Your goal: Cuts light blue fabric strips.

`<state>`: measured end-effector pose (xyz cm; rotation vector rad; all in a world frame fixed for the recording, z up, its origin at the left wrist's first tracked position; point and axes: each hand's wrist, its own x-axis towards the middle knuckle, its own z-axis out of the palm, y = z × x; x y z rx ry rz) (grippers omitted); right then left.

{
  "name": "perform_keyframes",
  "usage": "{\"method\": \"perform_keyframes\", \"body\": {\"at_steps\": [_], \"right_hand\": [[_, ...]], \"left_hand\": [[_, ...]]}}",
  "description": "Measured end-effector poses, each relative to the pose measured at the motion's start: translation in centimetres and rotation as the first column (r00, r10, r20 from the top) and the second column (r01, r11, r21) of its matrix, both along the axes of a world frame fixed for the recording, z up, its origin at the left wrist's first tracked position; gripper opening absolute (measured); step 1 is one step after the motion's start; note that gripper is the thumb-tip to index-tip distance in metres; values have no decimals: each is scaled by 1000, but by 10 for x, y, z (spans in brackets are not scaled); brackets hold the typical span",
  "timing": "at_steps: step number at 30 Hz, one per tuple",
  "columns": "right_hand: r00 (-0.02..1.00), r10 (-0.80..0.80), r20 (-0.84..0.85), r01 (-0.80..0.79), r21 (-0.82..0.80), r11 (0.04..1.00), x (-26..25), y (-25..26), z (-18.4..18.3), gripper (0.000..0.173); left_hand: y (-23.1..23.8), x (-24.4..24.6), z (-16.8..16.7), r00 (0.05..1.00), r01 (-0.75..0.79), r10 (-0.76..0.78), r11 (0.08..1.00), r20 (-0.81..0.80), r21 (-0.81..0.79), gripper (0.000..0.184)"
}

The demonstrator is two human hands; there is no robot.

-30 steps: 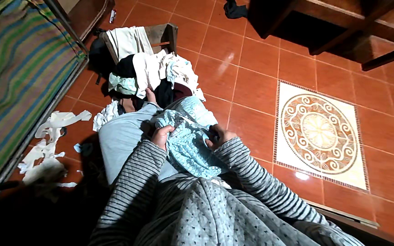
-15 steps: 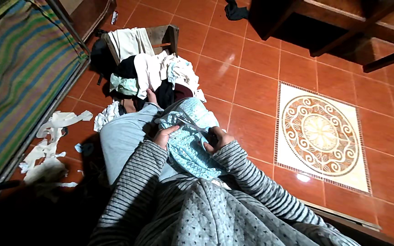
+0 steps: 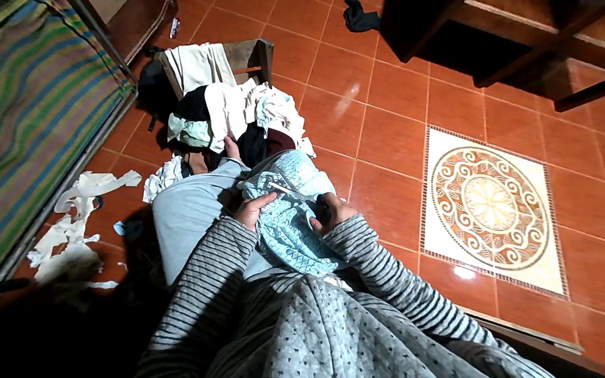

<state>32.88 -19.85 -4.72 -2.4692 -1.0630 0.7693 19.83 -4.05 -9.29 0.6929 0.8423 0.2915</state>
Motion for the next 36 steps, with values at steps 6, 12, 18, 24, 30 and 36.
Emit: {"method": "perform_keyframes", "body": {"at_steps": [6, 12, 18, 24, 30, 36], "right_hand": [[1000, 18, -9, -18, -24, 1000, 1, 1, -1, 55], [999, 26, -24, -28, -78, 997, 1, 4, 0, 52], [997, -2, -83, -11, -157, 987, 4, 9, 5, 43], [970, -150, -189, 170, 96, 981, 11, -6, -11, 54], [984, -65, -164, 113, 303, 946, 16, -39, -26, 59], [981, 189, 37, -191, 316, 929, 7, -64, -24, 50]], "left_hand": [[0, -1, -2, 1000, -9, 10, 1000, 25, -19, 15], [0, 0, -3, 1000, -7, 7, 1000, 9, -20, 17], [0, 0, -1, 1000, 9, -9, 1000, 0, -9, 17], [5, 5, -12, 983, -9, 3, 999, -184, -32, 31], [6, 3, -8, 972, 166, -164, 986, -171, -3, 36], [3, 1, 3, 966, 177, -160, 982, -202, 70, 34]]}}
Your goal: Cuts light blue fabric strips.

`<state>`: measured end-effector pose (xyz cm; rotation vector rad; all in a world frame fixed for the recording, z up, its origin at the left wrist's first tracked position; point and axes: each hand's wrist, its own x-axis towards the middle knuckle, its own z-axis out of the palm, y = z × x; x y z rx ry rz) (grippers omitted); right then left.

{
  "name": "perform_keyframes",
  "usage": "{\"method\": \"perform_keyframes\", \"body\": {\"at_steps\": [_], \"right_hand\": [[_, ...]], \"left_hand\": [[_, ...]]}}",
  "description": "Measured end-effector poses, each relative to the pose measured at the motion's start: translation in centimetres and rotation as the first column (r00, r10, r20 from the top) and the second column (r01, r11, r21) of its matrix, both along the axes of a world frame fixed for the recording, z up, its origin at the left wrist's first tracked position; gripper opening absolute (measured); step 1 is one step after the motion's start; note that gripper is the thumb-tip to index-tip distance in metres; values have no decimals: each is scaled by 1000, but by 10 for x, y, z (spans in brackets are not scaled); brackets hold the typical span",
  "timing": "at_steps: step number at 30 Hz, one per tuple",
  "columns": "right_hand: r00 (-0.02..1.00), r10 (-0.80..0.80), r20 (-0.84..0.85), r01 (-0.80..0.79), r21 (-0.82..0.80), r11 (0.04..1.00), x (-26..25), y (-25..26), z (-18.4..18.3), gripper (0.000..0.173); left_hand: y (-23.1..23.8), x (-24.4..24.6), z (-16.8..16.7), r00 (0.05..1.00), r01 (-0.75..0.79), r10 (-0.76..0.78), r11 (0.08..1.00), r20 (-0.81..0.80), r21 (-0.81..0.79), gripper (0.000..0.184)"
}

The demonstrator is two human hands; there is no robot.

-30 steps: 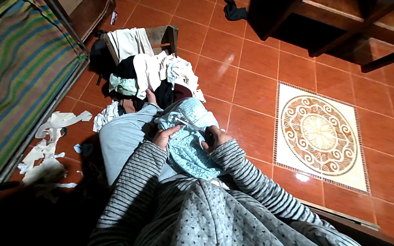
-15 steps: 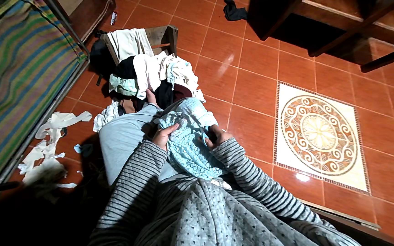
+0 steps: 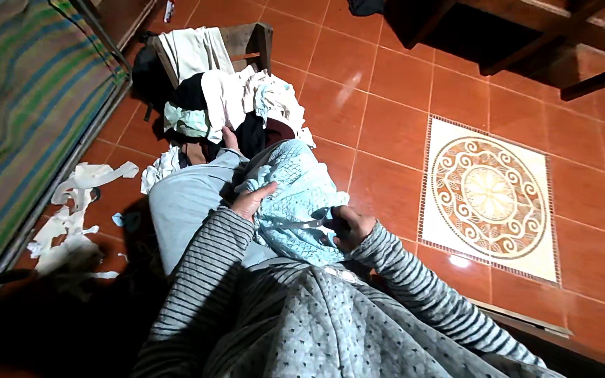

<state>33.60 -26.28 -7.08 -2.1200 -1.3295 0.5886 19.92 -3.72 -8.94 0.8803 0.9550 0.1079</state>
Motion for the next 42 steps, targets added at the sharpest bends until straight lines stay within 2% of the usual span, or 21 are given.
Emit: {"method": "perform_keyframes", "body": {"at_steps": [3, 6, 11, 14, 16, 18, 23, 28, 32, 42], "right_hand": [[1000, 4, 11, -4, 4, 1000, -5, -1, -1, 48], [1000, 12, 8, -12, 24, 1000, -7, 1, -1, 45], [982, -184, -44, 175, -156, 972, -12, 12, 13, 47], [975, -214, -54, 193, -266, 945, -8, 21, 19, 49], [978, -206, -47, 187, -253, 949, -7, 23, 18, 48], [980, -196, -38, 181, -247, 952, -6, 23, 16, 47], [988, -154, 1, 150, -226, 962, -6, 25, 15, 49], [989, -145, 18, 145, -227, 963, -10, 31, 17, 48], [990, -137, 28, 139, -231, 963, -12, 37, 20, 47], [987, -148, 57, 158, -264, 951, -14, 41, 19, 51]], "left_hand": [[2, 3, -9, 993, -115, 115, 993, -14, 12, 43], [3, 4, -14, 988, -153, 154, 987, -20, 46, 43], [3, -1, -10, 995, -103, 102, 991, 22, 82, 47], [3, -7, 3, 996, -49, 42, 995, 78, 88, 34], [6, -11, 0, 989, -6, -4, 998, 145, 68, 29], [7, -13, -3, 981, 18, -26, 999, 191, 43, 33], [5, -11, 2, 985, -11, -6, 995, 174, 97, 32], [5, -12, -6, 968, -29, 1, 994, 252, 107, 43], [4, -13, -5, 947, -16, -13, 996, 320, 86, 41], [4, -13, -6, 946, -4, -18, 998, 323, 70, 41]]}}
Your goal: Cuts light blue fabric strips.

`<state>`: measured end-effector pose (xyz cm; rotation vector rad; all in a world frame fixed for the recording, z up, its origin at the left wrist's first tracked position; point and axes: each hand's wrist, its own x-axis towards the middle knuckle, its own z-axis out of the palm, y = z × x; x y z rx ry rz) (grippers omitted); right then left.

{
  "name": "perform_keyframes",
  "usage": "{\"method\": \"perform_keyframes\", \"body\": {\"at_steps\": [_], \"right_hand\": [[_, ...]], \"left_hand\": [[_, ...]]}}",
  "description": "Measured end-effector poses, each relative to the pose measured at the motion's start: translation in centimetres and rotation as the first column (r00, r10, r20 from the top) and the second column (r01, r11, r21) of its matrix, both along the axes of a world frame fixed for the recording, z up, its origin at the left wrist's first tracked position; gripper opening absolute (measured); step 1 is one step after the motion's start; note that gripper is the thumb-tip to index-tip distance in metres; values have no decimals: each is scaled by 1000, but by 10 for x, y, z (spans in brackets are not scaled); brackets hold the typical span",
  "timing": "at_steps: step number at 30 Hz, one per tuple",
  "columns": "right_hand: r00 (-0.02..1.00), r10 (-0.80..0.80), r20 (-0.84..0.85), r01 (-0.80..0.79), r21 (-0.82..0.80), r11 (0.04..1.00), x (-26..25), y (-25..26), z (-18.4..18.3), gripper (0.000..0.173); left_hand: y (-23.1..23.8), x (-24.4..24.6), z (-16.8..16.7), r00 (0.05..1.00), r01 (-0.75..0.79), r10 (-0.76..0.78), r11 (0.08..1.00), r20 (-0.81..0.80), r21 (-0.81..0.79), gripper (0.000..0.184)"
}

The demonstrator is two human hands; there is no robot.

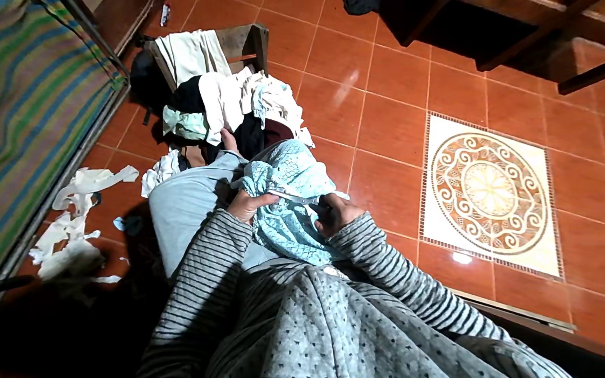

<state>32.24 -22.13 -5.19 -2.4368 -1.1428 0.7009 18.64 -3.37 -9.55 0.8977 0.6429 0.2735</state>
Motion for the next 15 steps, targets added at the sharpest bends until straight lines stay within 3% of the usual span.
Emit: {"method": "perform_keyframes", "body": {"at_steps": [15], "right_hand": [[992, 9, -129, -29, -152, 988, 3, 6, 7, 42]], "left_hand": [[-1, 1, 4, 999, 27, -28, 999, -17, -16, 32]]}}
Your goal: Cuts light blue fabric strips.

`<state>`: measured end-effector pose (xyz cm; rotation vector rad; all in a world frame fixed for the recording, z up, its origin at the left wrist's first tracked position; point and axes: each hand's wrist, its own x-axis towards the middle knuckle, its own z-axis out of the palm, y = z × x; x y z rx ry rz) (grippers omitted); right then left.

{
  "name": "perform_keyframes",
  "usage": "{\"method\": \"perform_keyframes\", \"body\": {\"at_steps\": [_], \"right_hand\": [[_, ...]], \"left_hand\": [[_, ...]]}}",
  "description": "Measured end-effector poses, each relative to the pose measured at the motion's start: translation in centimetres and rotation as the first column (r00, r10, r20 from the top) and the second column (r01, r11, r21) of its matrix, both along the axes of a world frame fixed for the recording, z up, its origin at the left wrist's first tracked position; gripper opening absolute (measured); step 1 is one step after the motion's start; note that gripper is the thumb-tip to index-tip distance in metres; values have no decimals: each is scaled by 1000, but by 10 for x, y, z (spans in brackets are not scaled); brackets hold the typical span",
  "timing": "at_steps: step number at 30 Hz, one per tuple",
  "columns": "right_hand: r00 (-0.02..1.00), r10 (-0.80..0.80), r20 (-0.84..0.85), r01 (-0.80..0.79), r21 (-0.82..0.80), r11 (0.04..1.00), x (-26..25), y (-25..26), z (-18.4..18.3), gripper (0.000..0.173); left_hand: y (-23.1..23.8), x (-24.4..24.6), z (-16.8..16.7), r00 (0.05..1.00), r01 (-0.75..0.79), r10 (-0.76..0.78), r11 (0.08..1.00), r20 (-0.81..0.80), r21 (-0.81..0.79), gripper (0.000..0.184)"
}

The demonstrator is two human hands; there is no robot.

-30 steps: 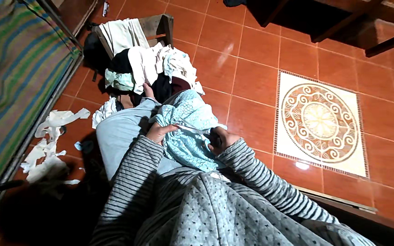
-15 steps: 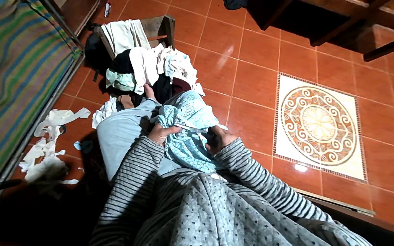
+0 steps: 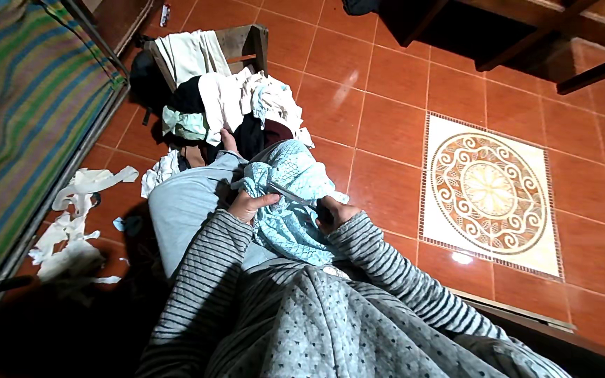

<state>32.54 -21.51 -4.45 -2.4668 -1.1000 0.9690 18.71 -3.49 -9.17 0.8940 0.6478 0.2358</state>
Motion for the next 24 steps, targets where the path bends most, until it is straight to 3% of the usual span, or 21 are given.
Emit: {"method": "perform_keyframes", "body": {"at_steps": [3, 8, 11, 15, 19, 24], "right_hand": [[999, -49, -4, 50, 101, 994, 2, -5, -8, 42], [997, -63, 44, 44, 347, 937, 8, -20, -26, 58], [999, -5, 49, -12, 344, 939, 9, -27, -23, 52], [998, -55, 40, 39, 320, 947, 7, -34, -21, 48], [982, -185, -28, 186, 272, 944, 6, -32, -19, 51], [961, -236, -144, 275, 425, 862, 10, -32, -34, 51]], "left_hand": [[-1, 1, 2, 998, -37, 36, 999, -48, -23, 31], [2, 13, -5, 921, -199, 160, 977, -356, -76, 25], [4, 14, -10, 903, -179, 107, 974, -417, -138, 26], [1, 10, -10, 957, -33, 25, 999, -290, -20, 33], [-4, 5, 5, 974, 176, -156, 978, -162, 115, 32], [-10, 5, 6, 984, -30, 40, 998, -175, 62, 30]]}}
